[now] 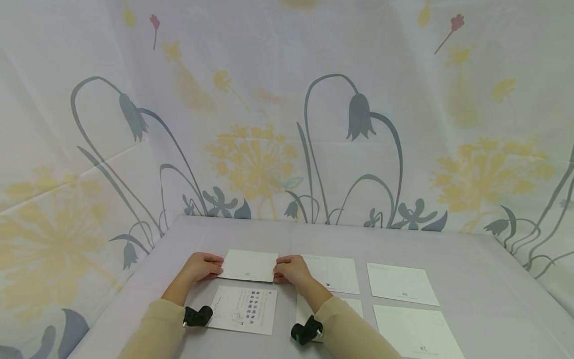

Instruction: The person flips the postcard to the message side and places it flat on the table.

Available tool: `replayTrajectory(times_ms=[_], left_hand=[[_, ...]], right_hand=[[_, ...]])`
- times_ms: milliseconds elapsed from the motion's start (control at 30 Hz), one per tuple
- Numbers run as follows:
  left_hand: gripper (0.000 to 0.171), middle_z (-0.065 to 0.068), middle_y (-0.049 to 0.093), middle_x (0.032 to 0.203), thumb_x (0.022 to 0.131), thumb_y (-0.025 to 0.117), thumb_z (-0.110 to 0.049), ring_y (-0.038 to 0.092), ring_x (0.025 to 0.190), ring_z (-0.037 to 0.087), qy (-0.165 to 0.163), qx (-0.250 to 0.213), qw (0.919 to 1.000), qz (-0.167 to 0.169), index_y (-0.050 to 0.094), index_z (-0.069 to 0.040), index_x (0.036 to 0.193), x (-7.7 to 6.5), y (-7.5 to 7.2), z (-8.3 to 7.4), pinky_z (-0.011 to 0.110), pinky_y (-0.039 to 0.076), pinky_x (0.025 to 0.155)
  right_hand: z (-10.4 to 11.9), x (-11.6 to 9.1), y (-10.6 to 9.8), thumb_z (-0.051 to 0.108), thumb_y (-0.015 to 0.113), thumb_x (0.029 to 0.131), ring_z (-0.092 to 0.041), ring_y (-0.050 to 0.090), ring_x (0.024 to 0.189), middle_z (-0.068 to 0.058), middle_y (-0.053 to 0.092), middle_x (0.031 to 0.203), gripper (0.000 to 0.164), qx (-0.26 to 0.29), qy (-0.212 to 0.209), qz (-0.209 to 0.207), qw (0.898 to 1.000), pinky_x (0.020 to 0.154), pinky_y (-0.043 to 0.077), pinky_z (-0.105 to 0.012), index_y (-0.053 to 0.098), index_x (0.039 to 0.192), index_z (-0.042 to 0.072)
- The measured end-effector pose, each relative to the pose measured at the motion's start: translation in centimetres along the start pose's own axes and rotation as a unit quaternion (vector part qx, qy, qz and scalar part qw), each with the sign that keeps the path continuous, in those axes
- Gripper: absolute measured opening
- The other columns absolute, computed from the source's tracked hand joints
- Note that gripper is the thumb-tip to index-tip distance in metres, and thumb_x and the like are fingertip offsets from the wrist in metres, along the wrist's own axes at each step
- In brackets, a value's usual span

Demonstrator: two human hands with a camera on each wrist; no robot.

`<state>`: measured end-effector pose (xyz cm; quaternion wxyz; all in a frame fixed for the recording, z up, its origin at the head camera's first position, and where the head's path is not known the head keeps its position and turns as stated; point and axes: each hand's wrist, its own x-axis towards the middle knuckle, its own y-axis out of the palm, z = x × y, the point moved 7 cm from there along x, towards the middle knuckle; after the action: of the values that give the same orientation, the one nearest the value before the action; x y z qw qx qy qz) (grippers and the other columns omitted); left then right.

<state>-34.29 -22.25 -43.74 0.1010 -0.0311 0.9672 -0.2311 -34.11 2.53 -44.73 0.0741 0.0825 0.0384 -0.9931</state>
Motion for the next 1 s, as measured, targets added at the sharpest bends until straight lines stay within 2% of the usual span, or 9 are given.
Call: replayTrajectory(times_ms=[267, 433, 700, 900, 1000], left_hand=[[0.027, 0.006, 0.066, 0.08, 0.077, 0.07, 0.004, 0.06, 0.068, 0.011, 0.011, 0.019, 0.9997, -0.01, 0.063, 0.011, 0.102, 0.1, 0.0, 0.0, 0.026, 0.053, 0.062], [0.03, 0.009, 0.066, 0.085, 0.077, 0.07, 0.002, 0.059, 0.069, 0.011, 0.01, 0.016, 0.9998, -0.012, 0.063, 0.01, 0.106, -0.1, -0.2, 0.1, 0.025, 0.053, 0.063], [0.036, 0.008, 0.066, 0.089, 0.081, 0.07, -0.003, 0.059, 0.072, 0.012, 0.029, -0.02, 0.9993, 0.013, 0.06, 0.01, 0.113, -1.0, -0.7, -0.2, 0.026, 0.053, 0.065], [0.04, 0.011, 0.065, 0.098, 0.079, 0.073, -0.009, 0.059, 0.082, 0.016, 0.062, 0.0, 0.9976, 0.031, 0.06, 0.008, 0.113, -2.1, -1.2, -0.8, 0.03, 0.053, 0.072], [0.04, 0.009, 0.064, 0.1, 0.078, 0.074, -0.011, 0.059, 0.084, 0.017, 0.064, 0.008, 0.9971, 0.039, 0.061, 0.004, 0.113, -2.4, -1.3, -0.6, 0.03, 0.053, 0.073]], right_hand=[[-0.1, 0.0, -0.3, -0.004, 0.06, 0.081, -0.011, 0.06, 0.061, -0.009, 0.063, 0.076, 0.03, -0.012, -0.009, -0.01, 1.0, 0.058, 0.054, -0.024, 0.057, 0.109, -0.015], [0.1, -0.3, -0.1, -0.004, 0.061, 0.08, -0.011, 0.06, 0.064, -0.009, 0.063, 0.08, 0.033, -0.02, -0.02, -0.007, 1.0, 0.06, 0.054, -0.025, 0.057, 0.111, -0.014], [1.2, -1.1, 0.1, -0.004, 0.063, 0.079, -0.013, 0.06, 0.065, -0.009, 0.061, 0.08, 0.031, -0.033, -0.042, -0.006, 0.999, 0.063, 0.055, -0.027, 0.059, 0.109, -0.011], [2.0, -1.9, 0.2, -0.003, 0.066, 0.077, -0.011, 0.058, 0.059, -0.005, 0.057, 0.075, 0.031, -0.044, -0.058, -0.004, 0.997, 0.061, 0.055, -0.027, 0.061, 0.107, -0.01], [2.2, -2.4, 0.2, -0.002, 0.069, 0.076, -0.011, 0.057, 0.06, -0.005, 0.055, 0.076, 0.03, -0.053, -0.067, -0.002, 0.996, 0.062, 0.054, -0.026, 0.063, 0.104, -0.008]])
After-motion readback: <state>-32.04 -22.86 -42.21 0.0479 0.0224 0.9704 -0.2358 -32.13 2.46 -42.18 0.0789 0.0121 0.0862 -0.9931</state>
